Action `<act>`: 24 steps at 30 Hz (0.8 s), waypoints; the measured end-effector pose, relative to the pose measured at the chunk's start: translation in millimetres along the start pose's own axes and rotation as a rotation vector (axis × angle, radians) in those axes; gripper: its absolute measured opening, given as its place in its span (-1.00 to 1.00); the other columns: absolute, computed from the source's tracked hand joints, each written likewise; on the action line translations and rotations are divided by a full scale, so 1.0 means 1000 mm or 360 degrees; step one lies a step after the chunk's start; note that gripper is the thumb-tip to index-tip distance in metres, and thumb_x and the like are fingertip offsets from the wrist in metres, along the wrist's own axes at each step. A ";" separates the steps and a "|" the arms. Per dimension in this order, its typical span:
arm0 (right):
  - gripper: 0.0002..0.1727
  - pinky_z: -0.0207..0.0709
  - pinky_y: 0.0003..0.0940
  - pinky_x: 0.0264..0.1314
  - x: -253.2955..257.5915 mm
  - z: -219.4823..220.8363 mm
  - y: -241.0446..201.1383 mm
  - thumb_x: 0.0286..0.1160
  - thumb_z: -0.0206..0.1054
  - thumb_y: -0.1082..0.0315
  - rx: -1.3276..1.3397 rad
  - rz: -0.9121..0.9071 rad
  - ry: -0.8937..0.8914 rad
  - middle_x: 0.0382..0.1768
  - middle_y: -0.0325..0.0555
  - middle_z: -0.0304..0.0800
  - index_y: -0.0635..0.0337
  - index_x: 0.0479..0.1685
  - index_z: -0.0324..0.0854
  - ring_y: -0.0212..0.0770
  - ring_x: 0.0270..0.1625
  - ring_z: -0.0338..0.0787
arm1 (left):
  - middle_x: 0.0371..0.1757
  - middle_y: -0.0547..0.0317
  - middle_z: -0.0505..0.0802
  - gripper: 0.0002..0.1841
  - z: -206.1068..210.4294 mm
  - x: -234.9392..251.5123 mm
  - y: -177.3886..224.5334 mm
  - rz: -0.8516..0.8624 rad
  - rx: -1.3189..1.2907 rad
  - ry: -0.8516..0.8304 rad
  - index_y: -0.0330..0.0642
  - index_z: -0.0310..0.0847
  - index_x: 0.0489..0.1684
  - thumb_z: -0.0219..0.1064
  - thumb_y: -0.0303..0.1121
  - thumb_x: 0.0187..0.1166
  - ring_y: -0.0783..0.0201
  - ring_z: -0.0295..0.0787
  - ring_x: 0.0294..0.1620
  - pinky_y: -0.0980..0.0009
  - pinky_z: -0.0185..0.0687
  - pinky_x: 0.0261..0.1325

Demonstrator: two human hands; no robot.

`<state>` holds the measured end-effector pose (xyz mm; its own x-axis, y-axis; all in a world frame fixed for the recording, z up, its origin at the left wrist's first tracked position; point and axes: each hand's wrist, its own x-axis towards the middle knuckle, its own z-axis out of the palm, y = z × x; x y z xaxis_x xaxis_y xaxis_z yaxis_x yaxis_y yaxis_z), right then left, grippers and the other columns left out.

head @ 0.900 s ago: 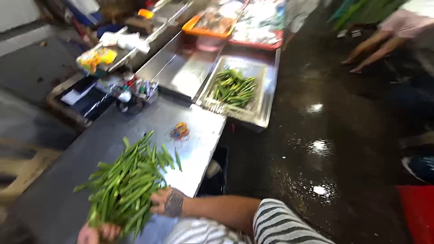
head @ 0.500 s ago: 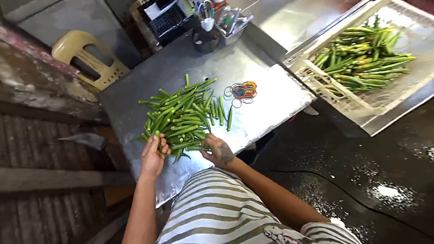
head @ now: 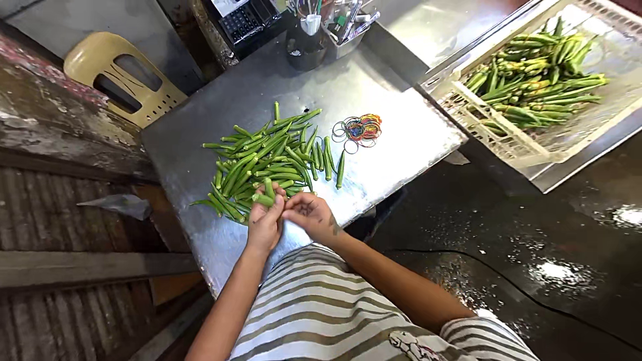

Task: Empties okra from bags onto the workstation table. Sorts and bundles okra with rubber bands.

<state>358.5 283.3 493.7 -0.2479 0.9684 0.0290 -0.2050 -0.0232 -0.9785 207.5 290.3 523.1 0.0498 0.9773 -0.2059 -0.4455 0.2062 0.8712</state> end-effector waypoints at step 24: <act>-0.70 0.67 -0.31 -0.17 -0.003 -0.110 -0.051 0.55 0.25 0.28 -0.1379 0.0048 0.0046 -0.17 -0.13 0.68 0.06 0.07 0.86 -0.29 -0.19 0.70 | -0.24 -0.14 0.87 -0.77 0.002 0.006 0.038 -0.0215 0.0405 0.0096 -0.40 0.53 0.04 -0.01 -0.42 0.85 -0.01 0.92 -0.26 0.07 0.92 -0.05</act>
<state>473.9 308.7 520.7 -0.2148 0.9766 0.0069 0.5977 0.1371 -0.7899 192.6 304.1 555.3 0.0367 0.9371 -0.3472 -0.1992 0.3474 0.9163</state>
